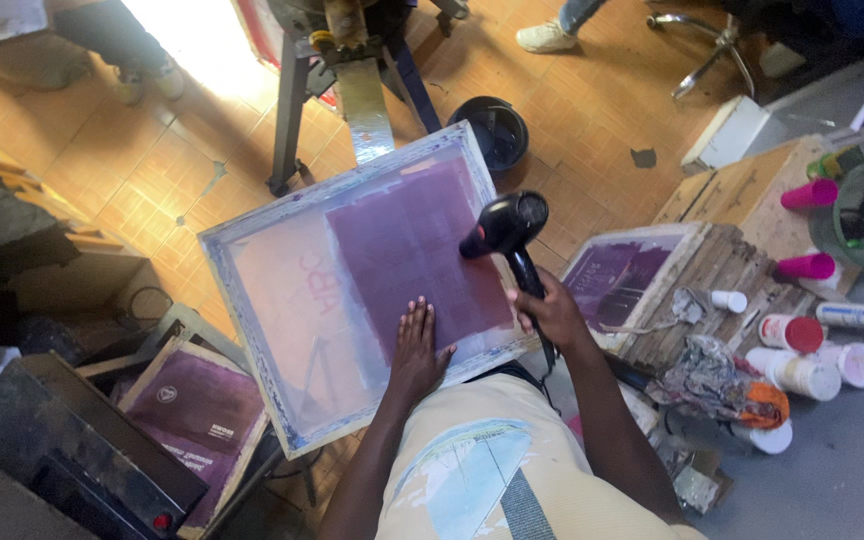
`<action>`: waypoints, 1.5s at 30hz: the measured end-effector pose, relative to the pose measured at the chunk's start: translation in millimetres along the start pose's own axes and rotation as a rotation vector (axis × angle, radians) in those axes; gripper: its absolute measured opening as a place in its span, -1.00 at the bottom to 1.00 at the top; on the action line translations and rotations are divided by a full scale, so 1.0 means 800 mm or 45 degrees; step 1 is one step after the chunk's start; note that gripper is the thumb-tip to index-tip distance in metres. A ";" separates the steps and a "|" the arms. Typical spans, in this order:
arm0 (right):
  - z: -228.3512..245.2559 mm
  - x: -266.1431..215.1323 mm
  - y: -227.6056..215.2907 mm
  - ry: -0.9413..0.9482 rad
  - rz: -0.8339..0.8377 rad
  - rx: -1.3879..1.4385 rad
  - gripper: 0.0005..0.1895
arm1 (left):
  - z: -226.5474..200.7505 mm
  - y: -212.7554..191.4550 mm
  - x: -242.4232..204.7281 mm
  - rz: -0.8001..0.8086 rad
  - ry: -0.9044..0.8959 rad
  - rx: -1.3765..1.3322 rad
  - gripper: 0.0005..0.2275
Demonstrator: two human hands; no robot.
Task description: The person uses a hairdryer to dry a purple ink layer on a screen printing frame. They move the hairdryer back and forth across the surface of the frame to ensure even drying.
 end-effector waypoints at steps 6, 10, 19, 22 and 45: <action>0.031 0.079 0.032 -0.179 0.039 -0.295 -0.80 | -0.003 -0.005 -0.010 -0.060 -0.106 -0.037 -0.22; 0.037 0.124 0.056 -0.263 0.059 -0.398 -0.78 | 0.008 -0.008 -0.019 -0.123 -0.228 -0.065 -0.21; -0.025 0.189 0.113 -0.158 0.165 -0.239 -0.61 | 0.048 -0.011 -0.040 -0.482 -0.612 -0.144 -0.25; -0.048 0.185 0.152 -0.040 0.275 -0.214 -0.51 | 0.051 -0.004 -0.050 -0.576 -0.657 -0.115 -0.28; -0.124 0.017 0.107 0.485 0.566 0.050 -0.50 | 0.109 -0.059 -0.040 -1.196 -0.650 -0.563 -0.48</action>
Point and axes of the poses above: each hand's wrist, its own x-axis towards the middle knuckle, its own y-axis out of the palm, z = x × y, the point moved 6 cm from there along x, towards the middle knuckle, and after that the axes turned 13 degrees about x, right-handed, at the moved point
